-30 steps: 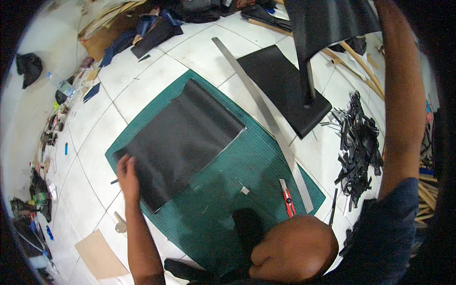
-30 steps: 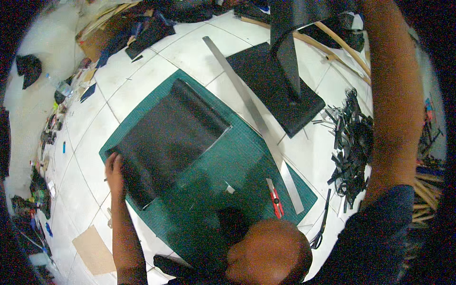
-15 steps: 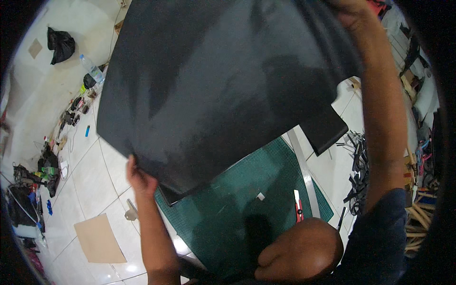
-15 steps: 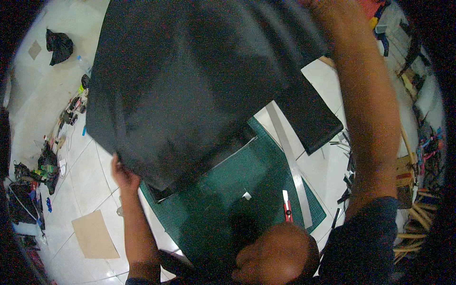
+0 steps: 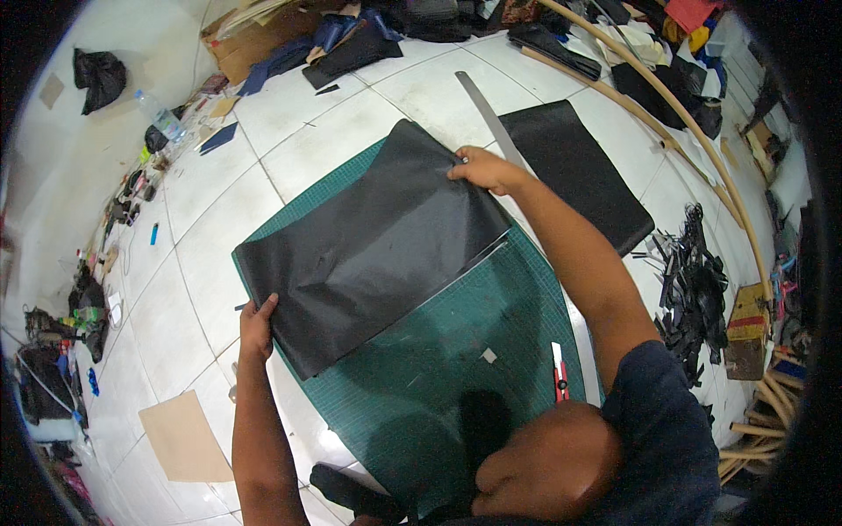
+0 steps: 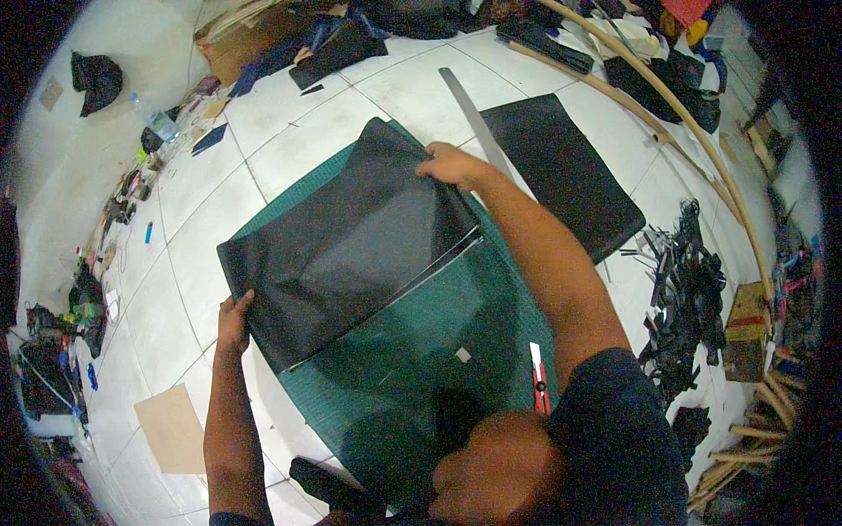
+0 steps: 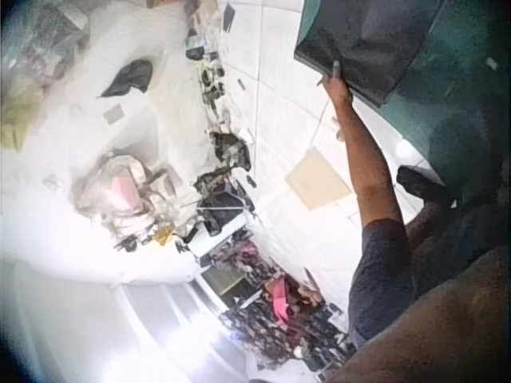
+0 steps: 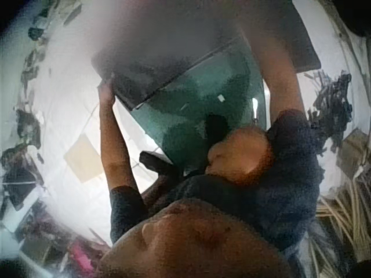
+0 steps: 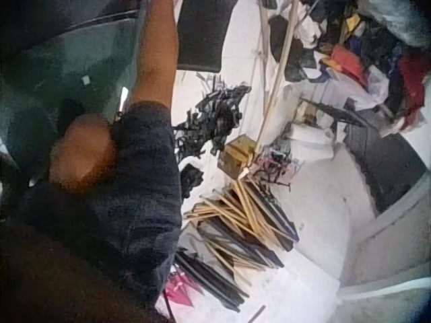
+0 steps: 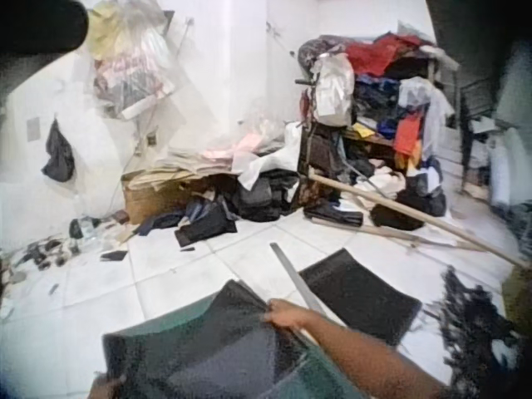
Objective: The person cuts a piece of black leather material using a utility knife and a metal ruler on a green cutting mat.
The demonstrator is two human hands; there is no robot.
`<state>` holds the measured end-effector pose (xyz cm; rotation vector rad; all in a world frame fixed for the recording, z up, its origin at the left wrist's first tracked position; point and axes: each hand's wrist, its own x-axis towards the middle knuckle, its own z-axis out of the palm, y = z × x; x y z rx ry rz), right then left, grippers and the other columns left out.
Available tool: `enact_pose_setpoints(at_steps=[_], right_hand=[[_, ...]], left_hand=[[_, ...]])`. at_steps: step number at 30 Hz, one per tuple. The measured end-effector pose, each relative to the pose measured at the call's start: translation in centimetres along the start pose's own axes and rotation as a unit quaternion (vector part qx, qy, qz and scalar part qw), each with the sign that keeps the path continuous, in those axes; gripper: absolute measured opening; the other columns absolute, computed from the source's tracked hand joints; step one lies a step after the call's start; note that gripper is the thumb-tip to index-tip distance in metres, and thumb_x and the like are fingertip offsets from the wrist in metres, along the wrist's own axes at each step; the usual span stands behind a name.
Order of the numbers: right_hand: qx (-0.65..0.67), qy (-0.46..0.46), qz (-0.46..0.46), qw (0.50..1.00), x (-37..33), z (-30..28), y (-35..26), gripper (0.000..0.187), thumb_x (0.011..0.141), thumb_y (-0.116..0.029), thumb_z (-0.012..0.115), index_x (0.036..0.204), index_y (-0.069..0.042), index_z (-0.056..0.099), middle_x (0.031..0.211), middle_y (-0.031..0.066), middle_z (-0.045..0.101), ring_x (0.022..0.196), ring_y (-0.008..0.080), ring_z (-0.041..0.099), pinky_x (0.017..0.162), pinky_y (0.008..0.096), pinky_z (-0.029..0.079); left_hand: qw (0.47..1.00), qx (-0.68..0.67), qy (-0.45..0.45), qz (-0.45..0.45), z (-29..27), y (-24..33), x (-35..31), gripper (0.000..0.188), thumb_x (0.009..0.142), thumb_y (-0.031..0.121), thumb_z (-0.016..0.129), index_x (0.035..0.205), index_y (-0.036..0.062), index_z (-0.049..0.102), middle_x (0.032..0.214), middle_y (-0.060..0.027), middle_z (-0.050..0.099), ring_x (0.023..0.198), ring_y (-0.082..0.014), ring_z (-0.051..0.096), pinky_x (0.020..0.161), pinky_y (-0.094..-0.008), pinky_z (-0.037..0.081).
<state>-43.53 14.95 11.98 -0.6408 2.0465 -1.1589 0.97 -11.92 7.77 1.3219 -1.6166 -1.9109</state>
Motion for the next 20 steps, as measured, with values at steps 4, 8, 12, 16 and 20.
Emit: enact_pose_setpoints(at_steps=[4, 8, 12, 16, 20], right_hand=[[-0.254, 0.027, -0.013, 0.967, 0.2, 0.3, 2.5, 0.048, 0.078, -0.031, 0.075, 0.105, 0.007, 0.066, 0.101, 0.0224, 0.069, 0.090, 0.0320, 0.068, 0.079, 0.0418, 0.054], [-0.350, 0.011, 0.000, 0.937, 1.6, 0.4, 3.3, 0.054, 0.075, -0.039, 0.076, 0.103, 0.007, 0.068, 0.103, 0.0283, 0.068, 0.094, 0.0420, 0.067, 0.084, 0.0477, 0.054], [-0.406, 0.044, -0.037, 0.912, 1.9, 0.9, 3.3, 0.052, 0.076, -0.040, 0.078, 0.102, 0.004, 0.069, 0.102, 0.0239, 0.070, 0.095, 0.0395, 0.068, 0.084, 0.0469, 0.055], [-0.395, 0.054, -0.041, 0.916, 1.6, 1.0, 3.6, 0.050, 0.077, -0.039, 0.079, 0.105, 0.001, 0.067, 0.105, 0.0219, 0.069, 0.099, 0.0382, 0.067, 0.086, 0.0465, 0.054], [-0.355, 0.046, -0.018, 0.934, 1.8, 1.2, 3.1, 0.055, 0.076, -0.041, 0.080, 0.113, -0.004, 0.066, 0.112, 0.0217, 0.068, 0.105, 0.0362, 0.066, 0.092, 0.0454, 0.052]], left_hand=[[0.996, 0.073, 0.044, 0.002, 0.1, -2.2, 1.4, 0.052, 0.088, 0.023, 0.073, 0.122, -0.0104, 0.053, 0.112, -0.0195, 0.065, 0.100, -0.0268, 0.063, 0.089, -0.0347, 0.049], [0.998, 0.052, 0.027, -0.001, 0.0, -2.7, 1.0, 0.051, 0.089, 0.026, 0.072, 0.121, -0.0099, 0.053, 0.112, -0.0179, 0.065, 0.099, -0.0256, 0.063, 0.088, -0.0352, 0.049], [0.996, 0.075, 0.054, 0.001, 0.0, -2.8, 1.2, 0.040, 0.091, 0.023, 0.070, 0.115, -0.0055, 0.058, 0.104, -0.0139, 0.067, 0.091, -0.0223, 0.064, 0.083, -0.0338, 0.051], [0.993, 0.113, 0.019, 0.013, 0.2, -2.2, 0.9, 0.046, 0.090, 0.024, 0.070, 0.120, -0.0083, 0.055, 0.110, -0.0170, 0.066, 0.098, -0.0253, 0.063, 0.090, -0.0340, 0.047], [0.949, 0.308, 0.045, 0.052, 1.2, -0.4, -0.1, 0.043, 0.091, 0.025, 0.069, 0.121, -0.0041, 0.057, 0.107, -0.0156, 0.068, 0.095, -0.0239, 0.063, 0.089, -0.0328, 0.047]])
